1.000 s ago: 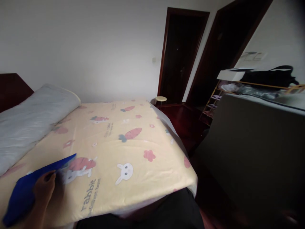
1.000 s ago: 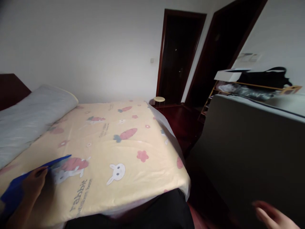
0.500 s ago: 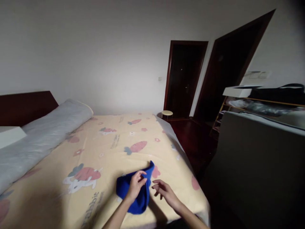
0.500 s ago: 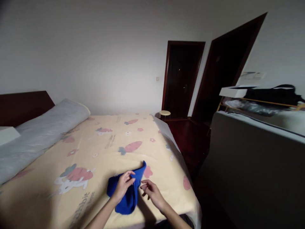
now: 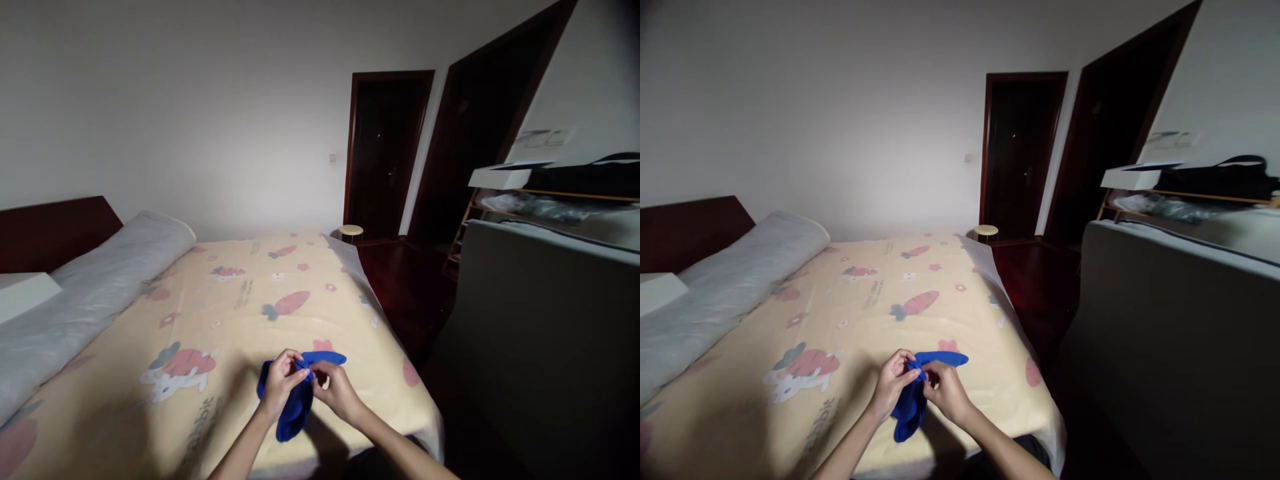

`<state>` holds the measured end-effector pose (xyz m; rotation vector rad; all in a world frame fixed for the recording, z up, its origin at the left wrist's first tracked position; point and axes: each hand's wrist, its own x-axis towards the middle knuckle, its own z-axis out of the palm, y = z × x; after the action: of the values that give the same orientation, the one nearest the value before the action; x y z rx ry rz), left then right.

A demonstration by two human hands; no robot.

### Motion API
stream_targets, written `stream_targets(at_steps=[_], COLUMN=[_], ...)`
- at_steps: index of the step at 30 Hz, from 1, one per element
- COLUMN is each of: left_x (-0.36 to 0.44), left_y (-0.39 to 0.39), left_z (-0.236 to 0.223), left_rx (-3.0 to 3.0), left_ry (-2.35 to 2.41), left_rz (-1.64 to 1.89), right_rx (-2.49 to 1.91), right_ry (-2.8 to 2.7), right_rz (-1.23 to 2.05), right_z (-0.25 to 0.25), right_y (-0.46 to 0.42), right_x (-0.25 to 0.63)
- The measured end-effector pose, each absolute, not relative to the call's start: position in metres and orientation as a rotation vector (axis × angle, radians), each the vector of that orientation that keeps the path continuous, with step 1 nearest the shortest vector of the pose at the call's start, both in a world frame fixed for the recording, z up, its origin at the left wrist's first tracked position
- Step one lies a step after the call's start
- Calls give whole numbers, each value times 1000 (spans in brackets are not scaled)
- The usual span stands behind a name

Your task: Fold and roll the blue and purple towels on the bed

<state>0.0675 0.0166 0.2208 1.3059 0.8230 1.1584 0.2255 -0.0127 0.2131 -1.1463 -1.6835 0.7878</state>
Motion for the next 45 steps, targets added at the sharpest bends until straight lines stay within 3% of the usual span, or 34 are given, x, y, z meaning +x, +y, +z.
stream_targets(at_steps=[5,11,20,23,26,31,35,39,45], left_x=[57,41,33,18,-10,-65,-106,-149,-207], left_y=[21,36,47,52,57,63,63,64,73], left_z=[234,226,221,236,247,238,198,160,146], left_rx=[1432,1832,1703,1734,2168,3094,3318,3191,2433], left_ry=[862,1126,1197,1252,1342,1421,1379,1447,1900], left_rz=[1168,1176,1348,1436,1439,1220,1019,782,455], right_rx=[-1219,-1179,-1115,-1245,-1595,-1775,-1775,-1730,-1738], right_ry=[-1637,-1402,-1559,-1845,-2024,-1923,-1857,-1855,-1916], right_rz=[725,925,965,824,525,404,331,225,194], right_z=[232,235,256,263,259,252,264,281,295], right_y=[-8,5,3,2,7,16,16,10,-1], right_x=[237,246,255,270,293,322,333,351,385])
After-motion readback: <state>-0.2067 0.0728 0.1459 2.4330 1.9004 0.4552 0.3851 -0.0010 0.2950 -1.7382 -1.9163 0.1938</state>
